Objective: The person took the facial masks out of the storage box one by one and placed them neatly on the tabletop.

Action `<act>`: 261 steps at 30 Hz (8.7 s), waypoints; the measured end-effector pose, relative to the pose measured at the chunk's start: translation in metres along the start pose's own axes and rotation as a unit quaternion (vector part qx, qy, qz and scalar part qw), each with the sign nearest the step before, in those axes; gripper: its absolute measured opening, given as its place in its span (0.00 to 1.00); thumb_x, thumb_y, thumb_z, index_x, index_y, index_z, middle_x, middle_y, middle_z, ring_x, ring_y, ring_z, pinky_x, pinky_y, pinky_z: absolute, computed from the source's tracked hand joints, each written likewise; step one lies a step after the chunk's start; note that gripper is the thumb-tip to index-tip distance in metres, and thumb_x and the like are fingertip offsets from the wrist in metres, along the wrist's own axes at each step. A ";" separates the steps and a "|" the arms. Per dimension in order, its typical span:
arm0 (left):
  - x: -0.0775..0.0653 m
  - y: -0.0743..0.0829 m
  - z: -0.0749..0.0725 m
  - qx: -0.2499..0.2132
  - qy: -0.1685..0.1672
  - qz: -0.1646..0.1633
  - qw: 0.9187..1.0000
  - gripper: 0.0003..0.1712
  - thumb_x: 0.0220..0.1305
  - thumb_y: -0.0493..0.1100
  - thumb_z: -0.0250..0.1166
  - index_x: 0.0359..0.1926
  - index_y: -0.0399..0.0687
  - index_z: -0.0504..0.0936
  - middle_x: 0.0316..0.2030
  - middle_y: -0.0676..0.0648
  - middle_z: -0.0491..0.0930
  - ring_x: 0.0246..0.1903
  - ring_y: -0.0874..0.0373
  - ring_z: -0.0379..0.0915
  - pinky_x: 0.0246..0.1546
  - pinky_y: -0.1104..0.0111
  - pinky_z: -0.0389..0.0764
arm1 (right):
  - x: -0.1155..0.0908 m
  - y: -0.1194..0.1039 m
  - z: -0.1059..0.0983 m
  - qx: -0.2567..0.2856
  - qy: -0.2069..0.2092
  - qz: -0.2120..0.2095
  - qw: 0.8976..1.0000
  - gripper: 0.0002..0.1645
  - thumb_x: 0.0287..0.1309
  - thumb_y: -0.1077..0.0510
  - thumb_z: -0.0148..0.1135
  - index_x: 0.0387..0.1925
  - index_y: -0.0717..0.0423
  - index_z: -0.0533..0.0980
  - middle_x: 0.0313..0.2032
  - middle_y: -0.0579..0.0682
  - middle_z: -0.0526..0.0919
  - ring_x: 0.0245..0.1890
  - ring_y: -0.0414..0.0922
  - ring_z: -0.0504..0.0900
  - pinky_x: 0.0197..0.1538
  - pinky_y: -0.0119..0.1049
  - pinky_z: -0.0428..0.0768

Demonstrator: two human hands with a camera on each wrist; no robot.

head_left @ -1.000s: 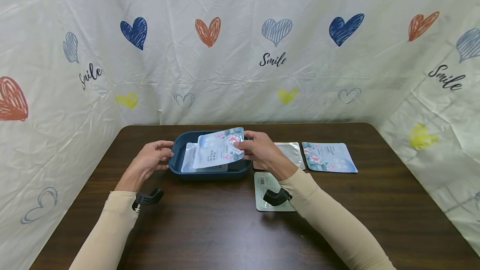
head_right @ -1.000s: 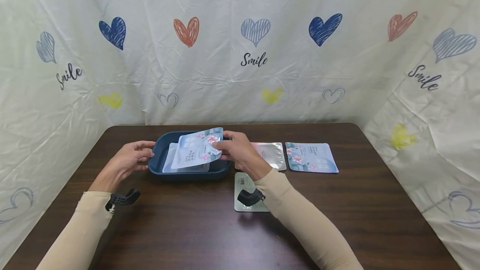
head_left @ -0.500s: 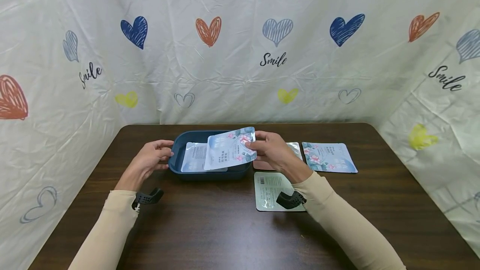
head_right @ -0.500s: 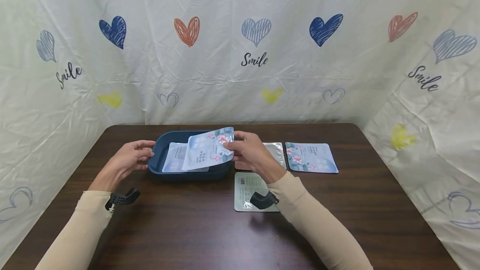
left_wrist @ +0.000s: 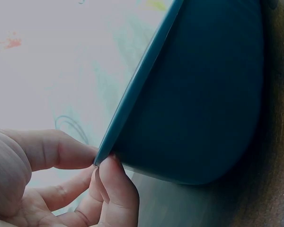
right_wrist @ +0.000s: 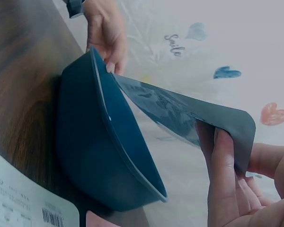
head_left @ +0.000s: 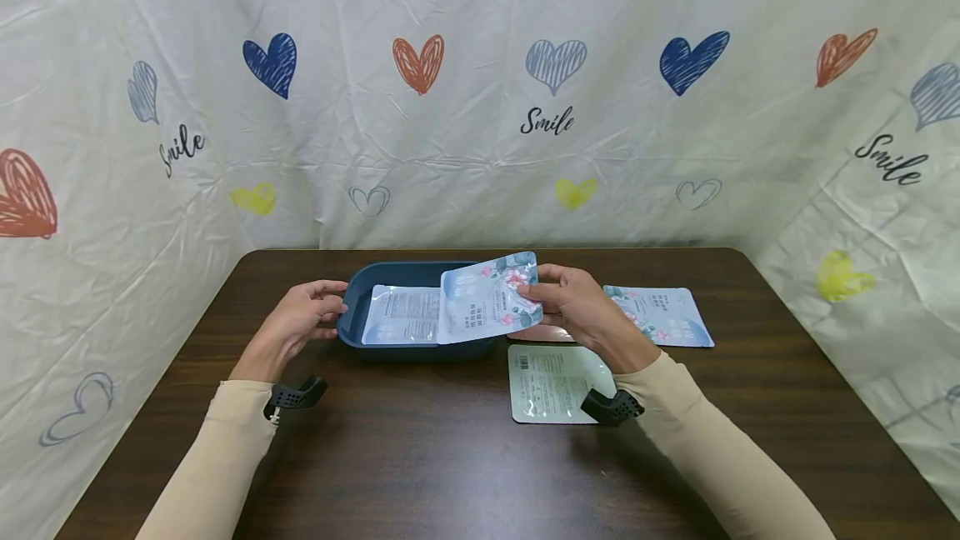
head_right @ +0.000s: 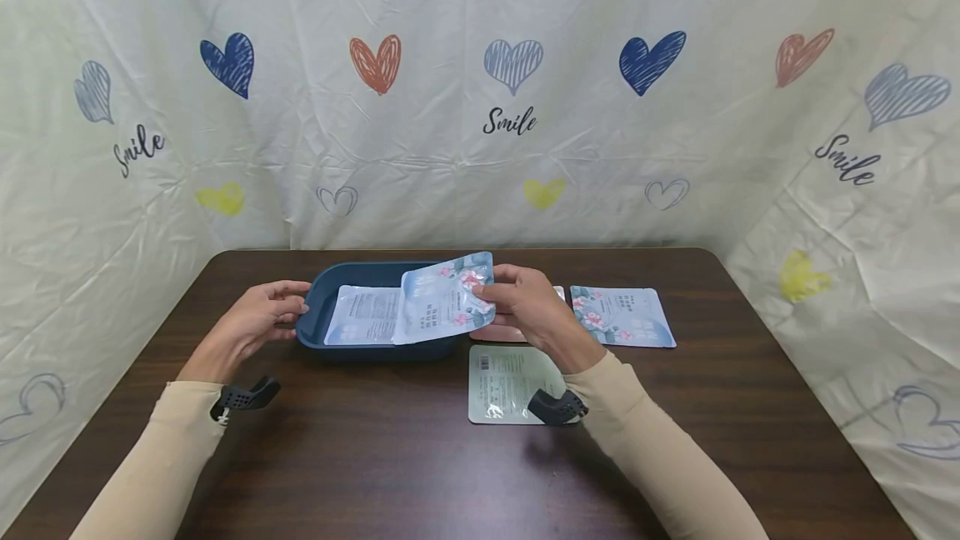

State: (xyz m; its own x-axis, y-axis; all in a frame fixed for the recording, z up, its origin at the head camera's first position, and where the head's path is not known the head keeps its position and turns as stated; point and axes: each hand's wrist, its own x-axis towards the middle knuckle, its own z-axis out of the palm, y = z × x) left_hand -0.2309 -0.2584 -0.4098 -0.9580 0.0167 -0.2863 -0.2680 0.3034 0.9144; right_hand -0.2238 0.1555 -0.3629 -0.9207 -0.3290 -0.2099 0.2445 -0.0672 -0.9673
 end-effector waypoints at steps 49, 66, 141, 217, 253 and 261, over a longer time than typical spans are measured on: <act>-0.001 0.000 -0.001 -0.003 -0.003 0.000 1.000 0.32 0.73 0.39 0.58 0.75 0.44 0.64 0.62 0.34 0.74 0.52 0.43 0.76 0.45 0.65 0.85 | -0.078 0.000 -0.105 -0.029 0.037 0.005 0.999 0.11 0.71 0.61 0.60 0.51 0.58 0.72 0.38 0.47 0.89 0.35 0.43 0.89 0.40 0.35 0.86; 0.002 -0.001 -0.002 -0.008 -0.011 0.005 1.000 0.31 0.74 0.37 0.56 0.75 0.41 0.64 0.59 0.32 0.75 0.51 0.43 0.75 0.43 0.65 0.86 | -0.105 0.007 -0.134 0.006 0.044 -0.003 0.999 0.06 0.73 0.63 0.56 0.45 0.53 0.77 0.39 0.47 0.89 0.36 0.43 0.89 0.40 0.35 0.87; 0.003 0.000 0.000 0.009 0.003 -0.003 1.000 0.30 0.73 0.40 0.59 0.73 0.43 0.66 0.61 0.34 0.76 0.48 0.46 0.77 0.45 0.66 0.85 | -0.128 0.008 -0.187 -0.471 0.086 0.053 0.876 0.30 0.74 0.44 0.55 0.52 0.70 0.80 0.37 0.53 0.89 0.35 0.44 0.87 0.38 0.35 0.84; 0.005 0.002 -0.001 -0.002 -0.002 -0.005 1.000 0.31 0.72 0.37 0.55 0.74 0.42 0.65 0.60 0.31 0.73 0.51 0.43 0.73 0.40 0.66 0.86 | 0.040 -0.001 0.031 -0.070 -0.078 -0.027 0.994 0.30 0.70 0.59 0.60 0.70 0.62 0.67 0.64 0.64 0.77 0.64 0.56 0.77 0.66 0.49 0.75; 0.006 0.003 0.000 -0.001 0.002 -0.011 1.000 0.30 0.73 0.38 0.56 0.74 0.43 0.65 0.61 0.33 0.74 0.50 0.44 0.74 0.42 0.66 0.85 | 0.077 0.021 0.082 -0.089 -0.031 0.032 0.995 0.34 0.65 0.57 0.66 0.70 0.59 0.68 0.64 0.58 0.79 0.67 0.55 0.74 0.73 0.61 0.61; 0.004 0.000 0.002 -0.001 0.005 -0.009 1.000 0.31 0.73 0.39 0.57 0.75 0.45 0.65 0.64 0.34 0.73 0.54 0.42 0.74 0.46 0.65 0.85 | 0.085 0.031 0.093 -0.091 0.000 0.069 0.993 0.31 0.65 0.58 0.67 0.67 0.58 0.72 0.62 0.56 0.80 0.65 0.53 0.76 0.72 0.63 0.62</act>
State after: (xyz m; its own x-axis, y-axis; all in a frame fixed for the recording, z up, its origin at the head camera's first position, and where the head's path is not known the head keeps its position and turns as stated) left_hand -0.2351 -0.2565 -0.4113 -0.9541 0.0024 -0.2994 -0.2847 0.3021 0.9098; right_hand -0.2660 0.0385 -0.3972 -0.8819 -0.3238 -0.3427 0.3101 0.1492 -0.9389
